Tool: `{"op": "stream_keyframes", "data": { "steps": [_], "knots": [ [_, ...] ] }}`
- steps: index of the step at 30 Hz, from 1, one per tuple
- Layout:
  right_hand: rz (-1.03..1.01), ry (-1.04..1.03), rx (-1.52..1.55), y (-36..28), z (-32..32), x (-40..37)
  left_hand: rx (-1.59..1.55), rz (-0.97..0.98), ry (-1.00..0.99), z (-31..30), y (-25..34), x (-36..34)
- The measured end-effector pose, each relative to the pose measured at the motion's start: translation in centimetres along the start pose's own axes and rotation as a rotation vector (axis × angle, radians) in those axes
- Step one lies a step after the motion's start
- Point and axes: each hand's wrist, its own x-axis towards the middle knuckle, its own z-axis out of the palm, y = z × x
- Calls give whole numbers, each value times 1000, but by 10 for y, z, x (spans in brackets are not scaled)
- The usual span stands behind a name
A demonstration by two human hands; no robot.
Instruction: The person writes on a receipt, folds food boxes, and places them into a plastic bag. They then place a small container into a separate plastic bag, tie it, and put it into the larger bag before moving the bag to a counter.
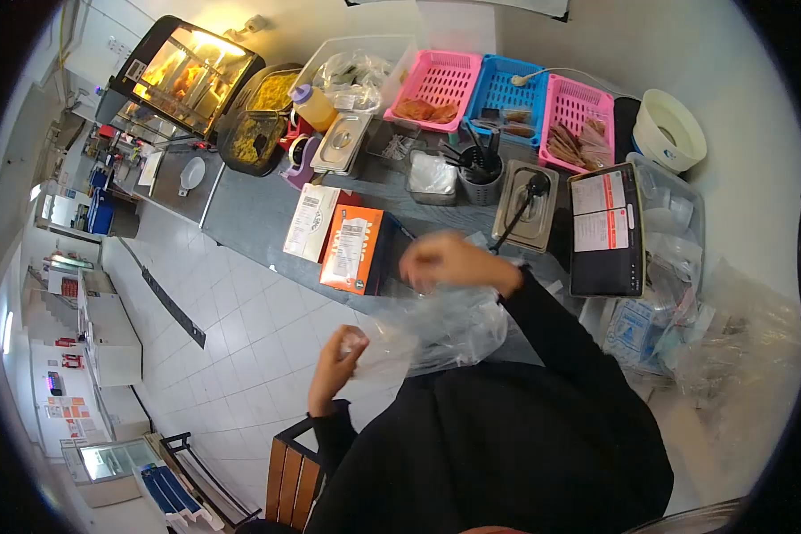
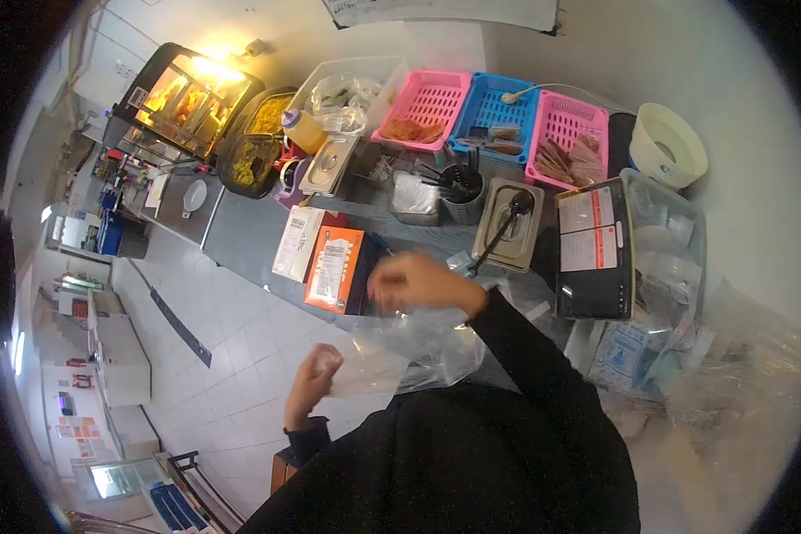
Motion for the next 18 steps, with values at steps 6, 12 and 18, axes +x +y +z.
{"op": "stream_keyframes", "data": {
  "steps": [6, 12, 18],
  "knots": [
    [3, 899, -1376, 133, -80, 154, 326, 404, 57, 13, -22, 36],
    [144, 609, -1587, 143, -118, 158, 461, 483, 137, -7, -22, 64],
    [5, 667, -1421, 88, -107, 153, -323, 138, -423, 2, -9, 116]
  ]
}}
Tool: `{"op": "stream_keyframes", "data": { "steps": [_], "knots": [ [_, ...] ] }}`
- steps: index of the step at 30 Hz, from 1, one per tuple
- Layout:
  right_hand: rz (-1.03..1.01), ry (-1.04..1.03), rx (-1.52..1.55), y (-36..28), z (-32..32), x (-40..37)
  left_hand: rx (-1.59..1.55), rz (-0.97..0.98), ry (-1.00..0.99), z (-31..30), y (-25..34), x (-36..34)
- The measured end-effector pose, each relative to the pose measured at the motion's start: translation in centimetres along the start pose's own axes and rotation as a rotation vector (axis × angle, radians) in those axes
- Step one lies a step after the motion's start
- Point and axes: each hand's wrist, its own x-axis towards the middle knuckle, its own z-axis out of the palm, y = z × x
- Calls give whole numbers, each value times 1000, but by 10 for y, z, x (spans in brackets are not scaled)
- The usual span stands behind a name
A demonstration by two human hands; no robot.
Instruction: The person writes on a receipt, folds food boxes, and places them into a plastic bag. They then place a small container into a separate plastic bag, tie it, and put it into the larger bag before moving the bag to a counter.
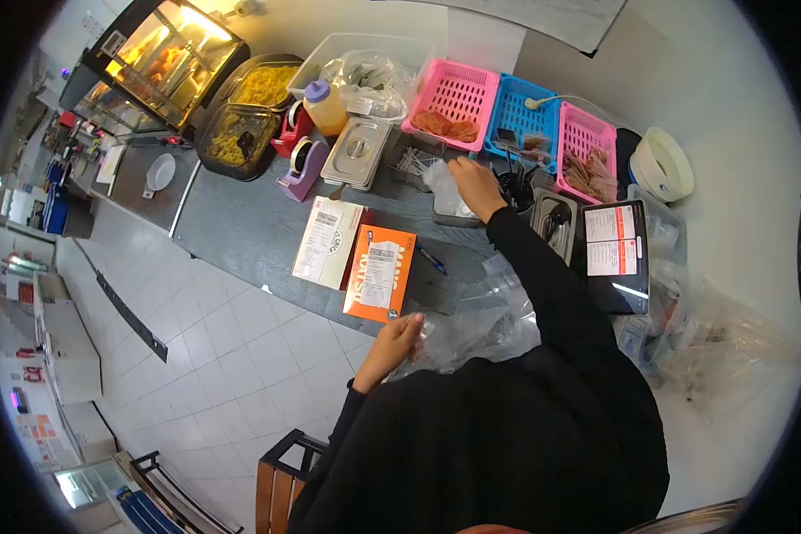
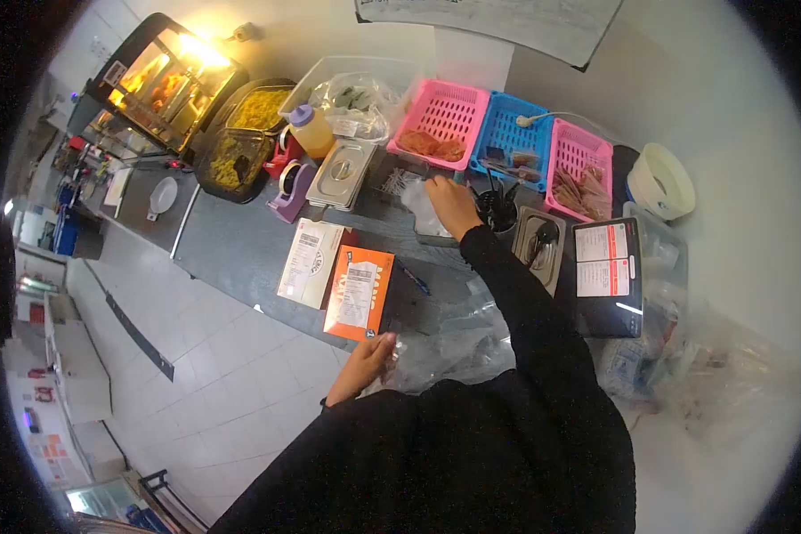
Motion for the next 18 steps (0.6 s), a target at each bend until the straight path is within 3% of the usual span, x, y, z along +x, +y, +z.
{"op": "stream_keyframes", "data": {
  "steps": [4, 7, 10, 13, 16, 18],
  "knots": [
    [156, 131, 302, -10, -41, 2, -147, -90, -133, -9, 21, 27],
    [317, 202, 606, -23, -85, -3, 455, 337, 132, -11, 5, 45],
    [477, 168, 820, -35, -122, -23, 738, 794, 606, -7, 44, 61],
    [597, -78, 969, -59, -168, -40, 236, 762, 383, -1, 84, 76],
    [553, -27, 979, -74, -168, -54, -31, 676, 57, 3, 96, 99],
    [511, 107, 888, -72, -165, -55, -72, 500, 10, -1, 105, 104]
  ]
}}
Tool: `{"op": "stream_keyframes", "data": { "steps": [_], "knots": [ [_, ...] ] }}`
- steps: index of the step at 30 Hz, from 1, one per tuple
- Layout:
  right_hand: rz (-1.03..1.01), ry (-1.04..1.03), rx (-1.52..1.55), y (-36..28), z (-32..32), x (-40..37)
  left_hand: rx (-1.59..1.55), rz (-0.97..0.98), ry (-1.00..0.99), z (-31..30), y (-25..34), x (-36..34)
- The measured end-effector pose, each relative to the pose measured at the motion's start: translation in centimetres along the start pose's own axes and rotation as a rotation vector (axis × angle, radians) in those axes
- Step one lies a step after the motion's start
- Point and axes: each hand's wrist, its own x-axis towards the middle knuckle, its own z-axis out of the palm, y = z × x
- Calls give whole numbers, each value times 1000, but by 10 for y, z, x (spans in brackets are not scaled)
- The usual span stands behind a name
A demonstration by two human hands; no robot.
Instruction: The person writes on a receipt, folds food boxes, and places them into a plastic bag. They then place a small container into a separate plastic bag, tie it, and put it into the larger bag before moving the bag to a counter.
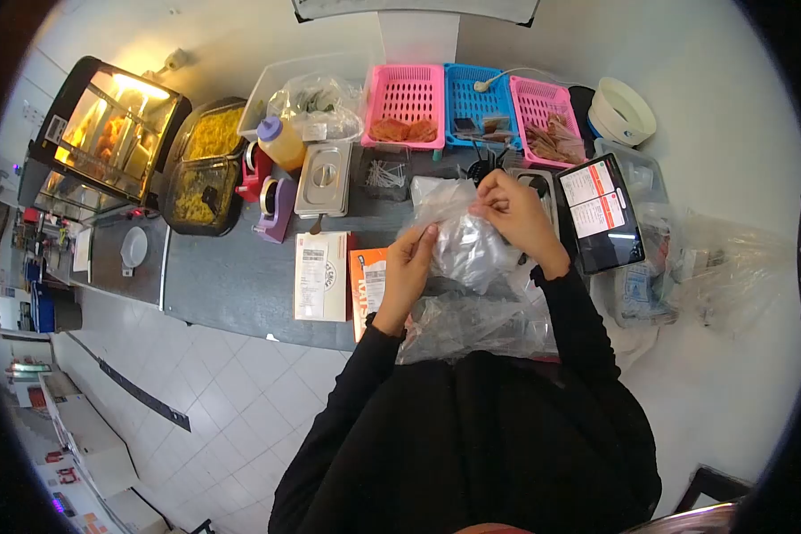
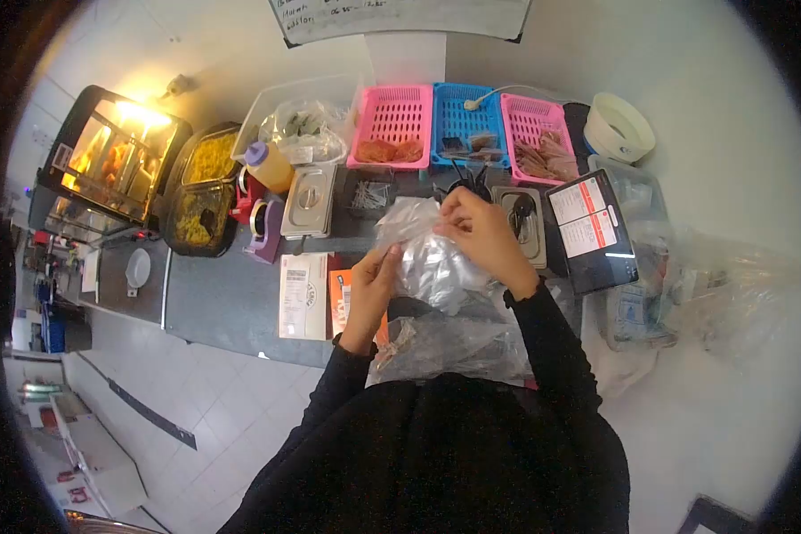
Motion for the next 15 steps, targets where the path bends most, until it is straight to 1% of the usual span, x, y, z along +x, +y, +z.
{"op": "stream_keyframes", "data": {
  "steps": [1, 3, 4, 5, 6, 7, 8, 9, 11, 12, 15],
  "knots": [
    [26, 30, 6, 3, -3, -1, -24, -93, -13, -2, 3, 2],
    [85, 83, 19, 3, -9, -4, -211, -173, -25, -7, 7, 3],
    [116, 98, -23, 1, -11, -6, -304, -216, -27, -12, 8, 2],
    [114, 102, 8, 5, -12, -6, -398, -258, -28, -14, 10, 2],
    [113, 104, 40, 10, -11, -7, -422, -215, -55, -15, 12, 2],
    [111, 106, 70, 13, -11, -7, -437, -236, -34, -18, 11, 3],
    [144, 151, 27, 14, -12, -7, -455, -256, -13, -21, 10, 5],
    [77, 255, 34, 14, -9, -4, -474, -276, 11, -24, 10, 6],
    [-59, 454, 46, 18, 1, 4, -524, -249, 26, -29, 13, 6],
    [-22, 429, -47, 20, 4, 5, -552, -236, 35, -31, 14, 6],
    [-404, 524, -392, 47, 40, 19, -508, -196, 101, -36, 13, 5]
  ]
}}
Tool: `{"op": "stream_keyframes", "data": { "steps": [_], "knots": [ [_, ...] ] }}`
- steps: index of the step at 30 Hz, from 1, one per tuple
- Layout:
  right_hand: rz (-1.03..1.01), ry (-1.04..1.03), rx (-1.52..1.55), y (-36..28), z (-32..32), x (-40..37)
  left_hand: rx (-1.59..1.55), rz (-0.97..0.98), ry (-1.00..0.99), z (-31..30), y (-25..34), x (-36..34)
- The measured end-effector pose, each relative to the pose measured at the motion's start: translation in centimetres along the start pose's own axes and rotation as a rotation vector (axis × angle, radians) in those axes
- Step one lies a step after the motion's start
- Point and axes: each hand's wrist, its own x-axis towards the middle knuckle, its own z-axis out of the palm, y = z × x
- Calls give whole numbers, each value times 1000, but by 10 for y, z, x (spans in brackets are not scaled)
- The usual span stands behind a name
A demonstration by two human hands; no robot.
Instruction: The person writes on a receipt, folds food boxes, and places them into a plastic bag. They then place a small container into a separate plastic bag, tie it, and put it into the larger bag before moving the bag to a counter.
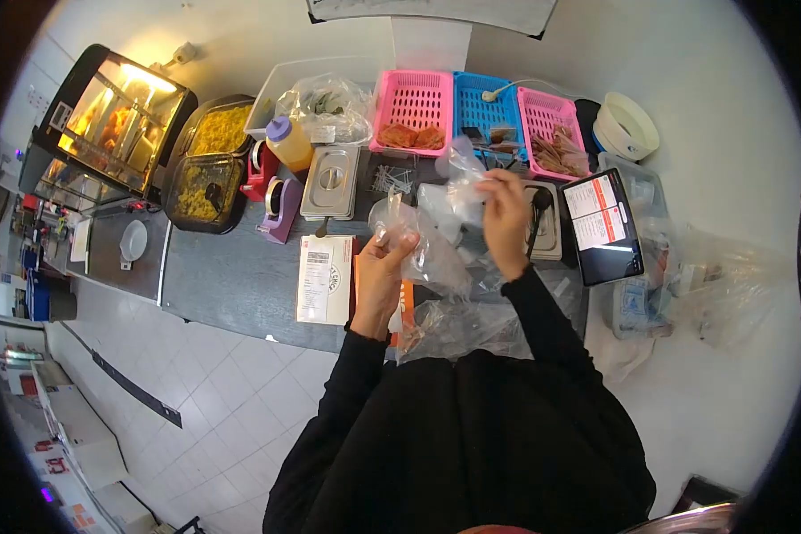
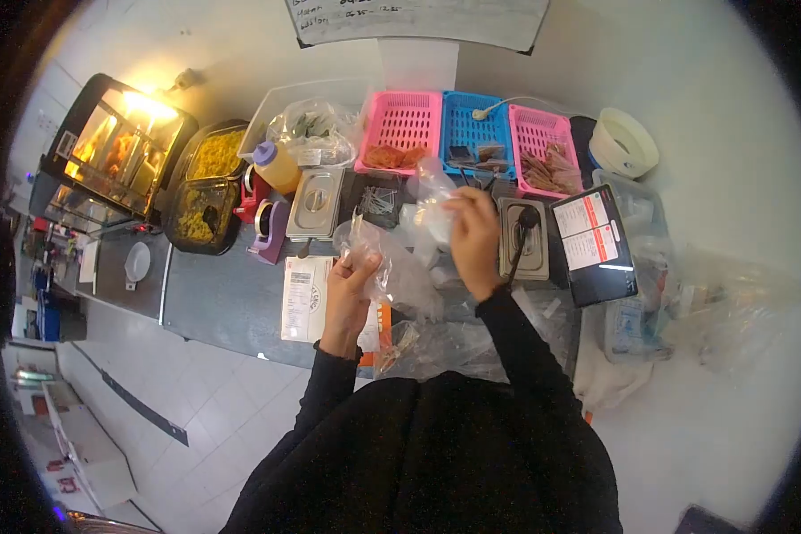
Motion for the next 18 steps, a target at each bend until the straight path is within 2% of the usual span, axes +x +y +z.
{"op": "stream_keyframes", "data": {
  "steps": [2, 3, 5, 6, 7, 8, 10, 12, 14, 16, 17, 18],
  "knots": [
    [-168, -133, -6, 13, 33, -5, -17, -22, 13, 0, 2, -3],
    [-143, -285, -55, 45, 58, -13, -20, -34, 20, -2, 3, -6],
    [-99, -761, -403, 89, 75, -30, 20, -7, 58, -9, 0, -10],
    [-86, -989, -580, 83, 82, -22, 40, 16, 76, -12, 2, -11],
    [-124, -680, -505, 74, 93, -19, 40, 48, 114, -13, 6, -14],
    [18, -670, -203, 67, 98, -18, 34, 51, 138, -19, 8, -13],
    [326, -639, 388, -21, 68, 19, 17, 41, 190, -34, 6, -14],
    [330, -929, 450, -54, 54, 12, -2, 51, 206, -37, 2, -12],
    [356, -1008, 511, -55, 54, 4, -11, 5, 192, -42, 0, -10],
    [400, -898, 571, -47, 57, 0, -66, 50, 252, -49, -7, -4],
    [617, -898, 607, -42, 48, 2, -93, 72, 282, -53, -11, -2],
    [467, -652, 493, -36, 47, 3, -100, 86, 300, -59, -13, -1]
  ]
}}
